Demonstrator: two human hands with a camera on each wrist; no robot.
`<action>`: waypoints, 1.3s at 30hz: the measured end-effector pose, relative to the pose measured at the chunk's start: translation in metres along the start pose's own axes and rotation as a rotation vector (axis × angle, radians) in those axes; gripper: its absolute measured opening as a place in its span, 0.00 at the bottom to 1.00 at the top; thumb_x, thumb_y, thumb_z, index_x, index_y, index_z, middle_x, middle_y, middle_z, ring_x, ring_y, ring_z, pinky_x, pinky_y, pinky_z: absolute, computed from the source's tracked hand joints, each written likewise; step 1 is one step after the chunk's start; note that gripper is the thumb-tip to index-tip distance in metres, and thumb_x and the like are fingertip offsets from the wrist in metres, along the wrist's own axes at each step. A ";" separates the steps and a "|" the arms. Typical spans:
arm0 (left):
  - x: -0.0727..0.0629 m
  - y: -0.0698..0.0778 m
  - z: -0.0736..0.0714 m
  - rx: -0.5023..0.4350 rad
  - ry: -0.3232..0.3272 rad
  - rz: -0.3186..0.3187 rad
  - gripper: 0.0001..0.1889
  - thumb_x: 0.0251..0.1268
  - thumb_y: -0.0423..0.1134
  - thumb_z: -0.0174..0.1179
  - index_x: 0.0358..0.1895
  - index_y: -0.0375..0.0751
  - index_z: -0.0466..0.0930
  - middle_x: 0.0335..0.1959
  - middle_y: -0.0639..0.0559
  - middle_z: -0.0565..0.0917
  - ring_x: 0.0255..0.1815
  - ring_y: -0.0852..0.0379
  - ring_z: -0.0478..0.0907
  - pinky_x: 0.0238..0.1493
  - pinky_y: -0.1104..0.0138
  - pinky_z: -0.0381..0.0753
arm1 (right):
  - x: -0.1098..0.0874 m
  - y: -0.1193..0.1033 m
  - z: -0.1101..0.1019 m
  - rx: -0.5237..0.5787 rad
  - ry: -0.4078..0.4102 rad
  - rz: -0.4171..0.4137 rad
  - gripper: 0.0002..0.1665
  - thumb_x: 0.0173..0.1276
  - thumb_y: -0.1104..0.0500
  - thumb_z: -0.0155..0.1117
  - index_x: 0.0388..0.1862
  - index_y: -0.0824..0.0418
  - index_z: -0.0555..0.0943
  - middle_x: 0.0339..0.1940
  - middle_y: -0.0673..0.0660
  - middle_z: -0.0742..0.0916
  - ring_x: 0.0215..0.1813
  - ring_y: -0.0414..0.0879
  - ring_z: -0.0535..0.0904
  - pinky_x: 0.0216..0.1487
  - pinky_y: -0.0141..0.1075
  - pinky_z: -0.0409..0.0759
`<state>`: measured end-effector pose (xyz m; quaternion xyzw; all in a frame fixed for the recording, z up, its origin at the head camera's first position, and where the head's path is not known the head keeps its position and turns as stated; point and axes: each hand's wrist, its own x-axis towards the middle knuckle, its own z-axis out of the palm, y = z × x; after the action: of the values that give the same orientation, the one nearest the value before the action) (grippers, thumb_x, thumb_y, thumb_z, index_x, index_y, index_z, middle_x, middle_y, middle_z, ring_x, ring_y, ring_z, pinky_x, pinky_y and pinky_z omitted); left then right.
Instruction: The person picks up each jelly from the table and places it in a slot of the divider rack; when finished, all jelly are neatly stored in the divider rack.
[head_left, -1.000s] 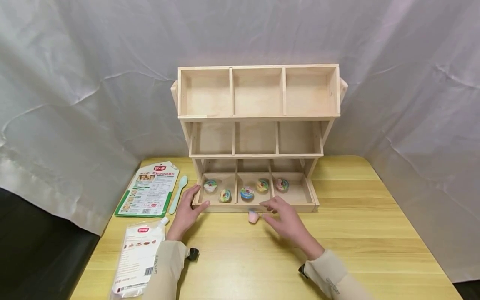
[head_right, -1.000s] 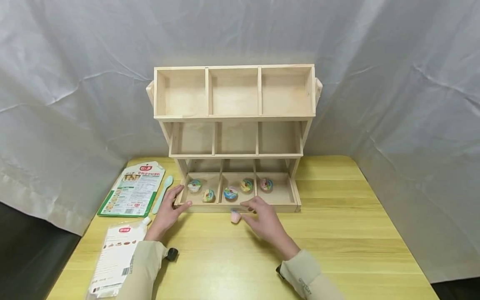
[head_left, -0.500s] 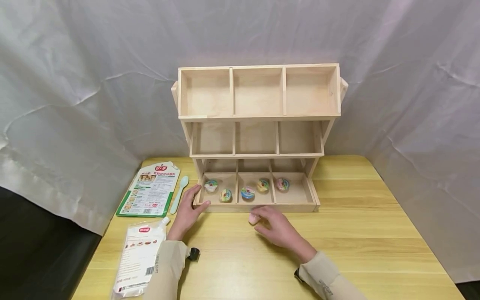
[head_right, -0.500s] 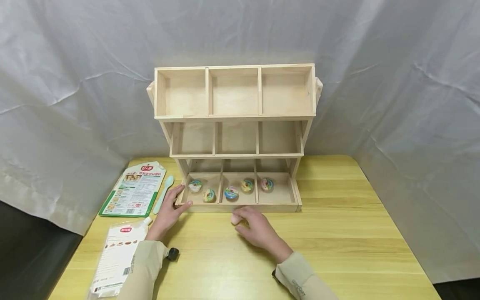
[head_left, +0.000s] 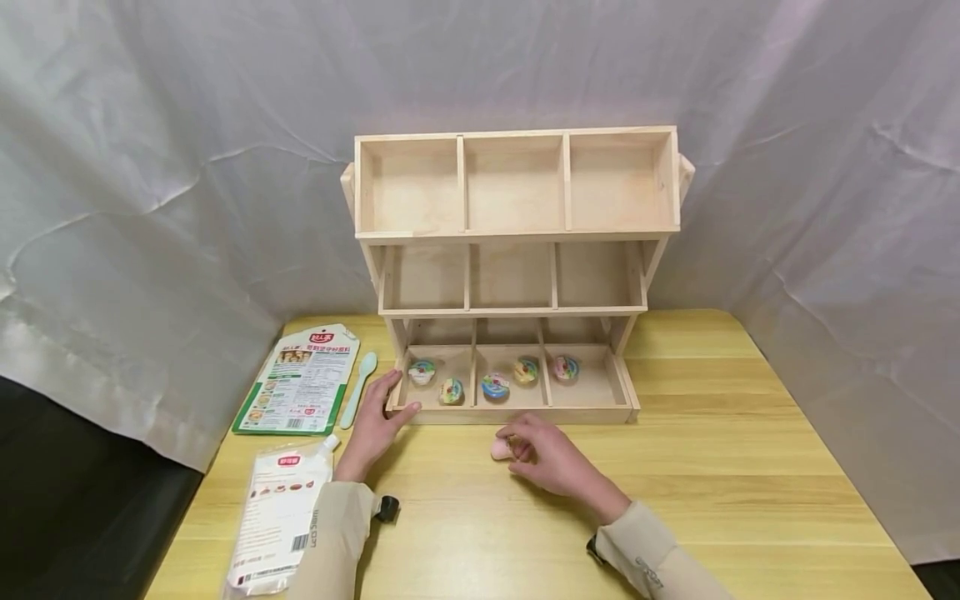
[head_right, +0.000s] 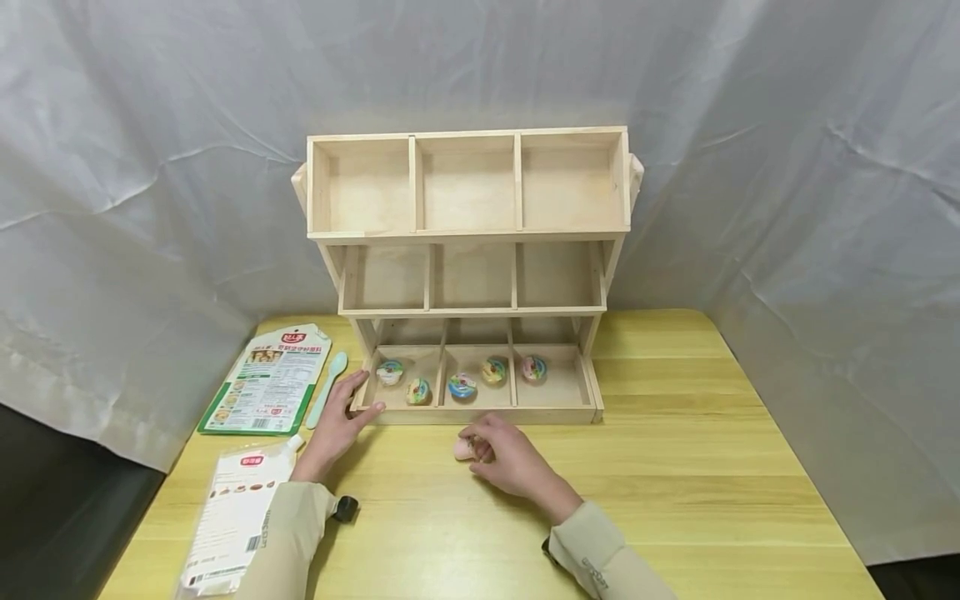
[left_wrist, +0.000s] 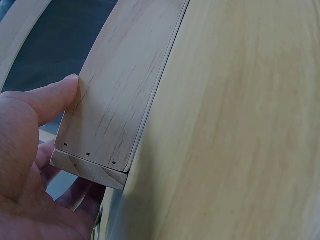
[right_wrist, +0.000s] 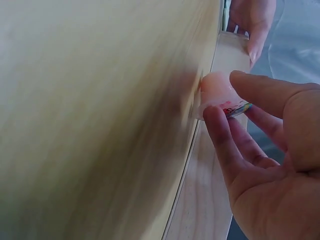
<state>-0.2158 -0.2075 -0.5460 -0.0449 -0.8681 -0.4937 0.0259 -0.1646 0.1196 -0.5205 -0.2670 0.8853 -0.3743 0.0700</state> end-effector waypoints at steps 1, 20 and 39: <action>0.000 0.000 0.000 -0.002 -0.001 -0.002 0.40 0.71 0.45 0.68 0.81 0.40 0.59 0.82 0.40 0.57 0.83 0.37 0.55 0.82 0.45 0.57 | 0.000 0.000 0.000 -0.003 -0.001 -0.002 0.30 0.59 0.71 0.77 0.62 0.63 0.82 0.54 0.56 0.82 0.44 0.46 0.84 0.46 0.34 0.88; 0.001 0.001 0.000 0.027 -0.006 -0.022 0.40 0.72 0.46 0.67 0.81 0.41 0.58 0.83 0.40 0.57 0.84 0.38 0.53 0.83 0.46 0.54 | 0.006 0.004 0.002 -0.046 0.017 -0.029 0.23 0.60 0.67 0.79 0.54 0.59 0.84 0.49 0.51 0.83 0.40 0.45 0.84 0.40 0.29 0.85; -0.001 0.000 0.000 0.024 0.000 -0.009 0.41 0.72 0.47 0.67 0.81 0.41 0.58 0.83 0.40 0.57 0.84 0.37 0.53 0.83 0.46 0.54 | 0.002 -0.007 -0.015 -0.021 0.072 0.015 0.24 0.59 0.63 0.80 0.55 0.57 0.84 0.48 0.53 0.84 0.47 0.51 0.85 0.50 0.45 0.89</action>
<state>-0.2152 -0.2080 -0.5460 -0.0407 -0.8742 -0.4832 0.0244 -0.1677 0.1241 -0.5043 -0.2475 0.8930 -0.3739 0.0382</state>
